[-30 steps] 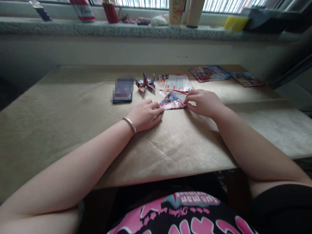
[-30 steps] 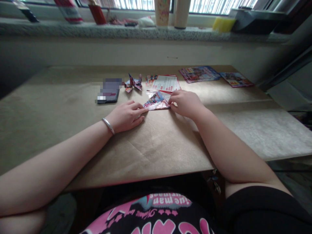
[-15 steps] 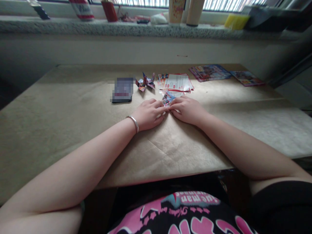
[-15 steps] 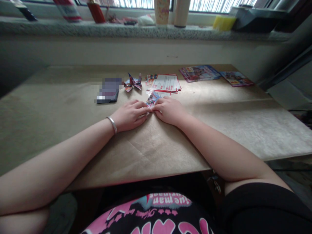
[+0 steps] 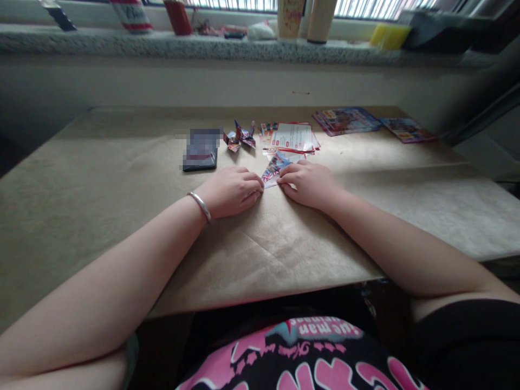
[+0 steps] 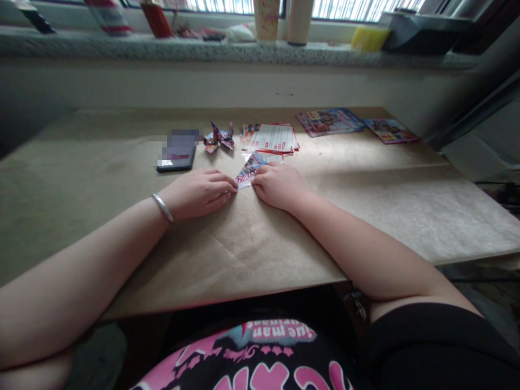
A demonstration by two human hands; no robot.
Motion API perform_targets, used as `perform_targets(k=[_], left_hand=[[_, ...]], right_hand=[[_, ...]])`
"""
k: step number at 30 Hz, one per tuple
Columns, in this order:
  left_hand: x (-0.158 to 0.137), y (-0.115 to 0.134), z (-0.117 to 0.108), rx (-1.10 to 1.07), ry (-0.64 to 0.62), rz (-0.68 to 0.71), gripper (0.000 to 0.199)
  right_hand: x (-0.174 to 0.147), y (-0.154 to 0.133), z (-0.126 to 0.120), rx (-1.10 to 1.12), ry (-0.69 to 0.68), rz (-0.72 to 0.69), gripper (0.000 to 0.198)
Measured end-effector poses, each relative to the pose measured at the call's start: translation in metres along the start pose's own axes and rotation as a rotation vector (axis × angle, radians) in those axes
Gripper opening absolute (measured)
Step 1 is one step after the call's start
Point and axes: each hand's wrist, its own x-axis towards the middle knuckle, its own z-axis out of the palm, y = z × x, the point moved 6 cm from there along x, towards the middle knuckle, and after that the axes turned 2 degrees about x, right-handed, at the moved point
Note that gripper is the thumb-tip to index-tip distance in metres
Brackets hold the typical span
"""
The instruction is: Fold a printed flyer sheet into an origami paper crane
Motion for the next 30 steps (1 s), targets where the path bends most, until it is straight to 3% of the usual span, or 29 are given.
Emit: perform_targets(k=[12, 25, 30], left_hand=[[-0.007, -0.015, -0.007, -0.135, 0.015, -0.011, 0.027], [-0.014, -0.023, -0.007, -0.275, -0.080, -0.082, 0.029], [-0.014, -0.024, -0.003, -0.226, -0.038, -0.078, 0.034]], right_hand=[[0.000, 0.002, 0.001, 0.035, 0.009, 0.022, 0.033], [-0.001, -0.001, 0.000, 0.044, 0.013, 0.034, 0.034], [0.000, -0.004, 0.003, 0.102, 0.056, -0.017, 0.029]])
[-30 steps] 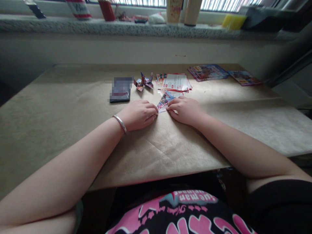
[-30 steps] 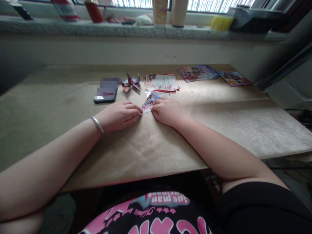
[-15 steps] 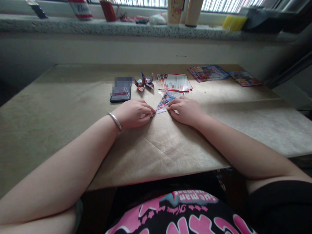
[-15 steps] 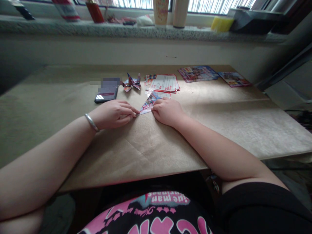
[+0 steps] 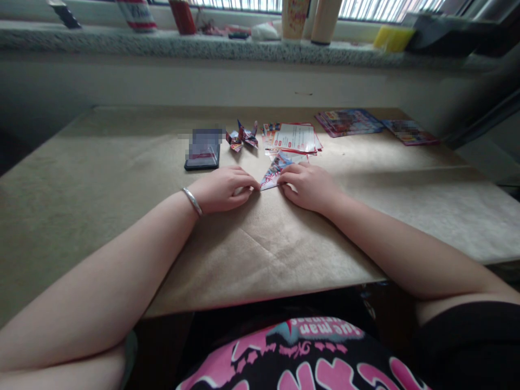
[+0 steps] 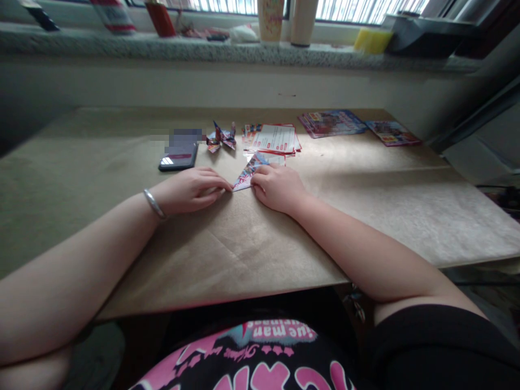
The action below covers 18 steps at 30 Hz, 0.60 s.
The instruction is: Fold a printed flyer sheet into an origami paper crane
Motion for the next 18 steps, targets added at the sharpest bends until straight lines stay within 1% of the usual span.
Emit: perform_targets(k=[2, 5, 12, 18], left_hand=[[0.001, 0.001, 0.002, 0.020, 0.024, 0.029, 0.034], [0.002, 0.002, 0.006, 0.028, 0.043, 0.063, 0.033], [0.004, 0.005, 0.007, 0.096, 0.062, 0.050, 0.032], [0.005, 0.009, 0.007, 0.138, 0.058, 0.048, 0.032]], right_hand=[[0.001, -0.005, 0.003, 0.052, 0.014, -0.077, 0.029], [0.004, -0.014, 0.009, 0.069, -0.015, -0.177, 0.032], [0.007, -0.014, 0.014, 0.016, -0.080, -0.170, 0.036], [0.008, -0.013, 0.013, -0.024, -0.111, -0.213, 0.039]])
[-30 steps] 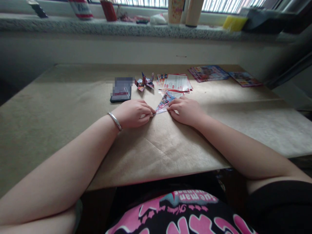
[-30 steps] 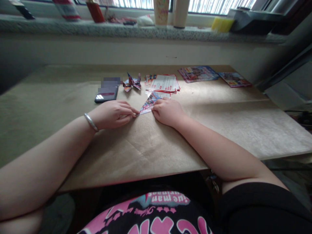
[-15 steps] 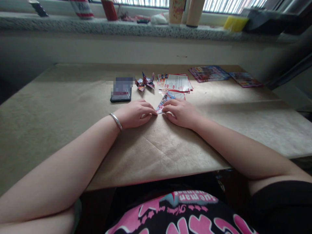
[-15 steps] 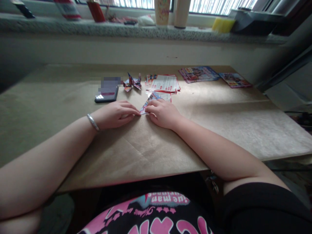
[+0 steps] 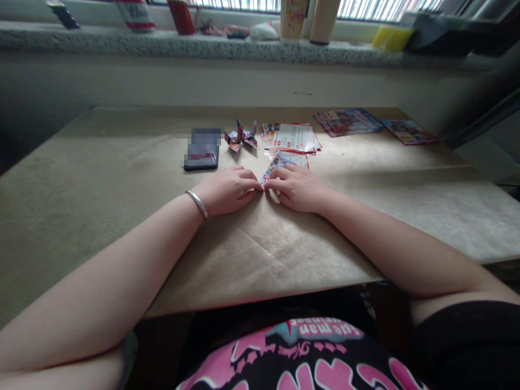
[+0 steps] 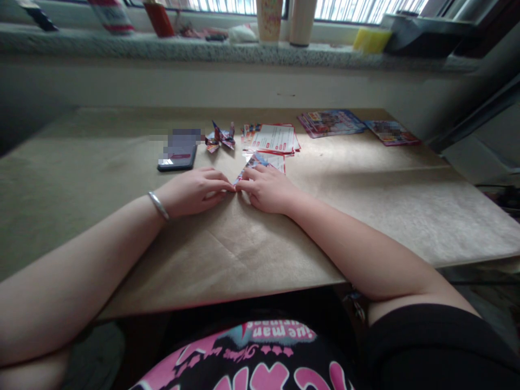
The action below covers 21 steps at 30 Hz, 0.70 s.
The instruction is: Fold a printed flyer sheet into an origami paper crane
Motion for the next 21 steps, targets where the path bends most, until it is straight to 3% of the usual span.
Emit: perform_targets(k=[21], left_hand=[[-0.004, -0.006, -0.008, -0.158, -0.018, -0.002, 0.028]], right_hand=[[-0.017, 0.031, -0.009, 0.005, -0.035, 0.075, 0.037]])
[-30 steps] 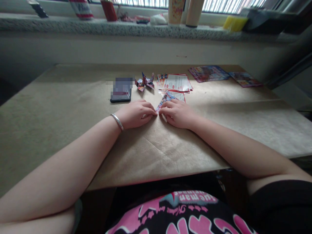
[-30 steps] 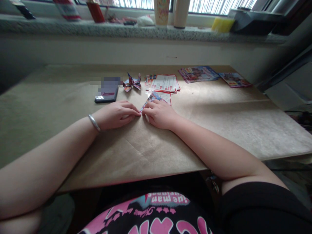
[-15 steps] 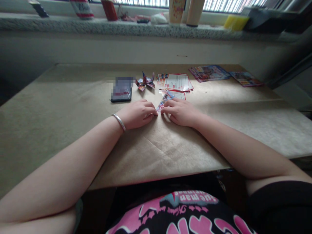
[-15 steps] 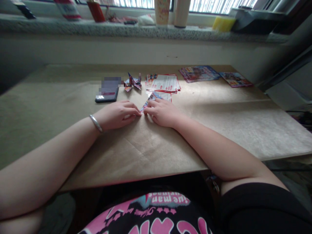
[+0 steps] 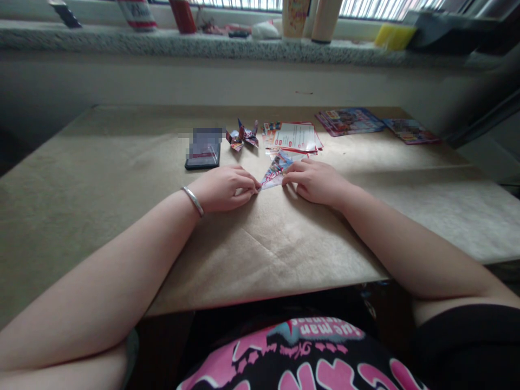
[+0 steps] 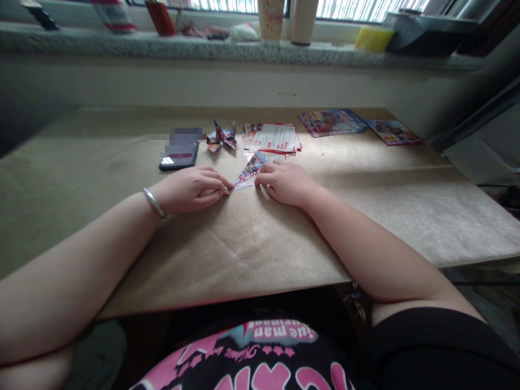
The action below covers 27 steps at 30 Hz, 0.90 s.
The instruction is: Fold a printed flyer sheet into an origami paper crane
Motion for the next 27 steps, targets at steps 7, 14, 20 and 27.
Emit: perform_targets(k=[7, 14, 20, 27], left_hand=[[-0.001, 0.001, 0.000, 0.012, -0.009, 0.004, 0.028], [-0.001, 0.000, 0.001, 0.016, -0.010, 0.003, 0.028], [-0.001, -0.001, 0.001, 0.004, -0.011, -0.001, 0.028], [-0.002, -0.002, 0.002, 0.006, -0.010, 0.003, 0.028]], right_hand=[[-0.006, 0.016, -0.007, 0.030, 0.016, 0.095, 0.032], [-0.011, 0.029, -0.011, 0.000, 0.031, 0.163, 0.028], [-0.012, 0.033, -0.015, -0.054, 0.001, 0.211, 0.028], [-0.017, 0.044, -0.017, -0.065, -0.010, 0.261, 0.030]])
